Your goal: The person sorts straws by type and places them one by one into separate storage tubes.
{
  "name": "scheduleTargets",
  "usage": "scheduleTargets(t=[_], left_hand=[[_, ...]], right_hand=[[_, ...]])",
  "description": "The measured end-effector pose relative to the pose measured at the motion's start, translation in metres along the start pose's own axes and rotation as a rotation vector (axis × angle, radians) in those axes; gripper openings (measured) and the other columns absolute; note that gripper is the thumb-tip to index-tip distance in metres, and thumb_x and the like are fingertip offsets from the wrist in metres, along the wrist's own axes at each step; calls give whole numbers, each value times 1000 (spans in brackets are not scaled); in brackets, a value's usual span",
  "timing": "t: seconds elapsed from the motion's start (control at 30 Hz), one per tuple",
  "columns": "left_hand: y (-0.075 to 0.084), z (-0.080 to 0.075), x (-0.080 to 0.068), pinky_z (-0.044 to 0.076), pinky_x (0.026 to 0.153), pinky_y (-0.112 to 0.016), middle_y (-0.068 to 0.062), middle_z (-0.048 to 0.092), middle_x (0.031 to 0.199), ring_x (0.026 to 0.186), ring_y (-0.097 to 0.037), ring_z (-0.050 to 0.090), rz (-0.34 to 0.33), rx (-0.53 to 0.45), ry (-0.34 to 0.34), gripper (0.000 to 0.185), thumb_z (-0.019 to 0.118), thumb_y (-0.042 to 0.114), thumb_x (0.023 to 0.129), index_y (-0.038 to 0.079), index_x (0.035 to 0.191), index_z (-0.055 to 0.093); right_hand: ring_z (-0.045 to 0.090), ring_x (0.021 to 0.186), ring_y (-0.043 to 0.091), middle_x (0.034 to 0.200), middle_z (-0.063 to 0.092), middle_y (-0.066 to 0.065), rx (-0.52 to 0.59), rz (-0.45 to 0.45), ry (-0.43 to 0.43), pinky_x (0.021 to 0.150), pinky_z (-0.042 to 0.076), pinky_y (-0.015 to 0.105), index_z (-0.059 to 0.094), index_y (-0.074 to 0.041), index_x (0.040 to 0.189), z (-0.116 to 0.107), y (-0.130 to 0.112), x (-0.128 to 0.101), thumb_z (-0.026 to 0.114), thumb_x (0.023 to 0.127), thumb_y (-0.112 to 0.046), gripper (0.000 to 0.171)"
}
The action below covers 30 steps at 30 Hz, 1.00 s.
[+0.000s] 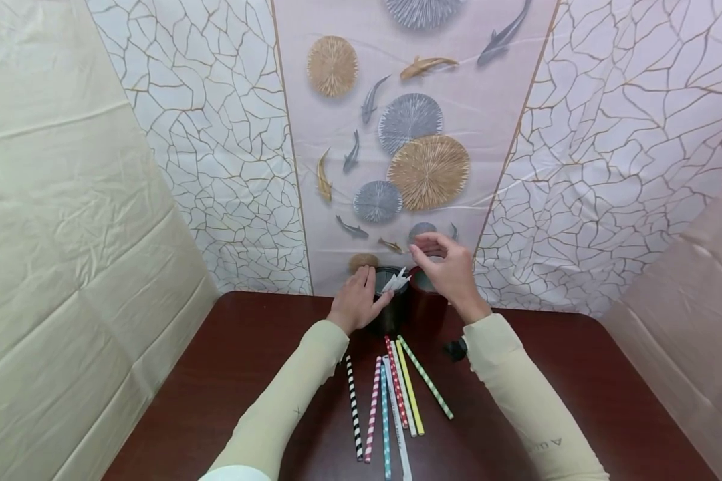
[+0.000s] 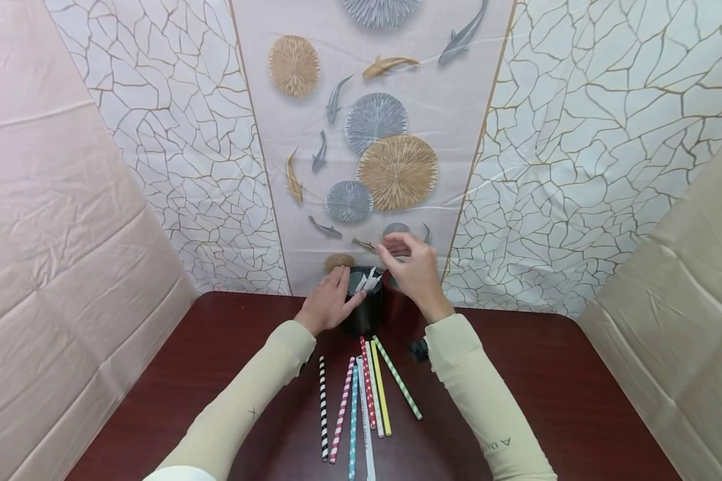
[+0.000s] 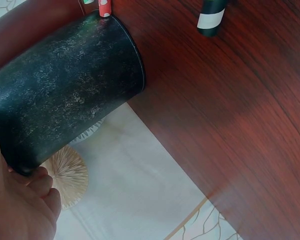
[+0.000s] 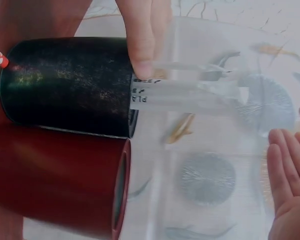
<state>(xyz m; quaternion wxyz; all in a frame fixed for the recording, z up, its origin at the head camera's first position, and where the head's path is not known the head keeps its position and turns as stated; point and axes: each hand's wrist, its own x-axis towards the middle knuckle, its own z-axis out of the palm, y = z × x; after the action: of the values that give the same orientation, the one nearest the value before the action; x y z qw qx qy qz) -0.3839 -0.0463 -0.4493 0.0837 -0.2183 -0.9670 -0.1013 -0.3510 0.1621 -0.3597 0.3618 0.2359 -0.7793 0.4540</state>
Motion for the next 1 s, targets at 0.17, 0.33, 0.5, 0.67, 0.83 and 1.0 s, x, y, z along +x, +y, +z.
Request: scheduleTargets(t=[0.17, 0.33, 0.5, 0.67, 0.83, 1.0], left_hand=[[1, -1, 0, 26, 133, -43, -20, 26, 174, 164, -31, 24, 1, 4, -9, 86, 29, 64, 111, -1, 167, 21], [0, -1, 0, 27, 133, -42, -20, 26, 174, 164, -31, 24, 3, 12, -8, 86, 29, 64, 111, -1, 167, 21], [-1, -1, 1, 27, 132, -43, -20, 26, 174, 164, -32, 25, 6, 12, 2, 86, 29, 64, 111, -1, 167, 21], [-1, 0, 1, 27, 132, -43, -20, 26, 175, 164, -32, 24, -2, 1, 2, 87, 29, 65, 110, -1, 167, 21], [-1, 2, 1, 27, 133, -43, -19, 26, 175, 164, -31, 24, -9, 6, 3, 87, 28, 65, 110, 0, 167, 21], [0, 2, 0, 26, 133, -43, -19, 27, 174, 164, -32, 24, -6, 7, 6, 87, 29, 65, 110, 0, 167, 22]], right_hand=[[79, 81, 28, 94, 81, 15, -62, 9, -74, 76, 65, 36, 77, 0, 107, -16, -8, -8, 81, 93, -9, 17], [80, 79, 26, 93, 81, 14, -132, 24, -160, 72, 66, 39, 78, -1, 108, -28, -18, -21, 81, 93, -11, 18], [79, 82, 23, 95, 81, 11, -166, 47, -256, 73, 65, 38, 77, -1, 108, -34, -23, -35, 81, 93, -11, 18], [79, 81, 19, 93, 82, 9, -195, 99, -378, 73, 65, 33, 77, -3, 107, -33, -23, -50, 80, 94, -10, 15], [77, 82, 17, 95, 81, 7, -187, 206, -516, 75, 64, 32, 76, -1, 110, -28, -22, -62, 78, 95, -11, 18], [75, 84, 15, 94, 79, 5, -207, 264, -649, 75, 63, 31, 75, 0, 110, -21, -23, -73, 79, 95, -12, 20]])
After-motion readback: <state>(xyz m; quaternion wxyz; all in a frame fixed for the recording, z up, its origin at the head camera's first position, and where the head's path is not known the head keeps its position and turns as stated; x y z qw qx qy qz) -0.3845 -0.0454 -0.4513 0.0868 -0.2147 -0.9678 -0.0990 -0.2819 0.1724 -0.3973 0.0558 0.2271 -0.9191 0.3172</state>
